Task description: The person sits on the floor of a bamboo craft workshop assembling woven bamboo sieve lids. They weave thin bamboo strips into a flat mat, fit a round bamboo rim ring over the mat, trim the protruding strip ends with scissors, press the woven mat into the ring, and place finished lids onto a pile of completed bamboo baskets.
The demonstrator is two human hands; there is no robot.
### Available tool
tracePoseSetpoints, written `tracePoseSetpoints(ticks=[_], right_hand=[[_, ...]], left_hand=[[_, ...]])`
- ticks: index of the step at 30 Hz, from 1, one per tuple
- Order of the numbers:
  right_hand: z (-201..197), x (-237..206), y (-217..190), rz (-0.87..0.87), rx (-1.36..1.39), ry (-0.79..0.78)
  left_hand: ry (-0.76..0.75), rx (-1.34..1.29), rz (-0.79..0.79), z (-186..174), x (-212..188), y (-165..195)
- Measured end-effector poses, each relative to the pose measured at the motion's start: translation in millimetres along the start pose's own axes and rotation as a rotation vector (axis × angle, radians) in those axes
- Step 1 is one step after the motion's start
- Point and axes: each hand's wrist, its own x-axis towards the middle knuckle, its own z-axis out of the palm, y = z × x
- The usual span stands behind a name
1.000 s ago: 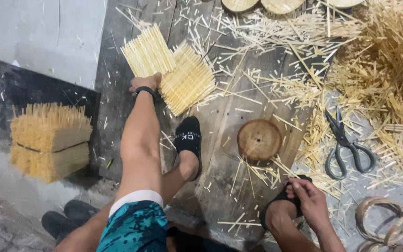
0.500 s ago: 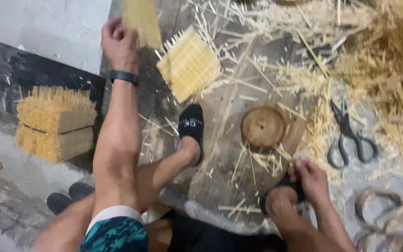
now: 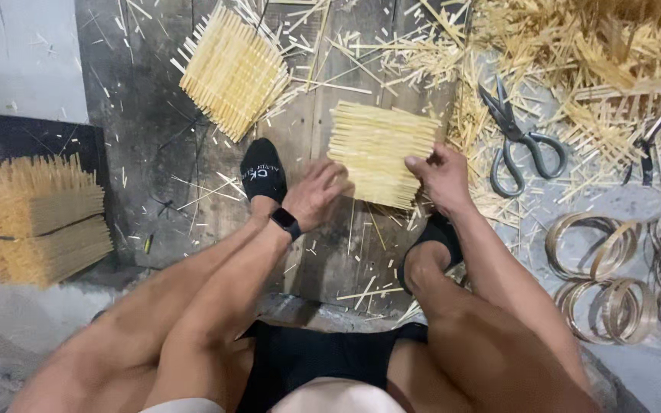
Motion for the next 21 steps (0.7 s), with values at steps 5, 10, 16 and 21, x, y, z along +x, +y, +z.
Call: tracePoseSetpoints(ticks=[5,10,16,21], right_hand=[[6.8,5.7,-8.2,-0.129,0.128,-0.017],[6.7,6.5,-11.7,-0.082,0.048,0.000],[8.1,3.3,-16.3,-0.070,0.001,0.072],[13.5,-0.1,-11.2,-0.045,-0.029,0.141]], left_hand=[[0.287,-0.339,-0.571,27.4,17.7,-22.9],[0.117,-1.053,-1.034,64.2,34.2,-64.8],[0.187,-1.196,-1.062,72.9,26.4,-66.8],[0.222,-1.116,-1.154,70.7,22.6,-60.5]])
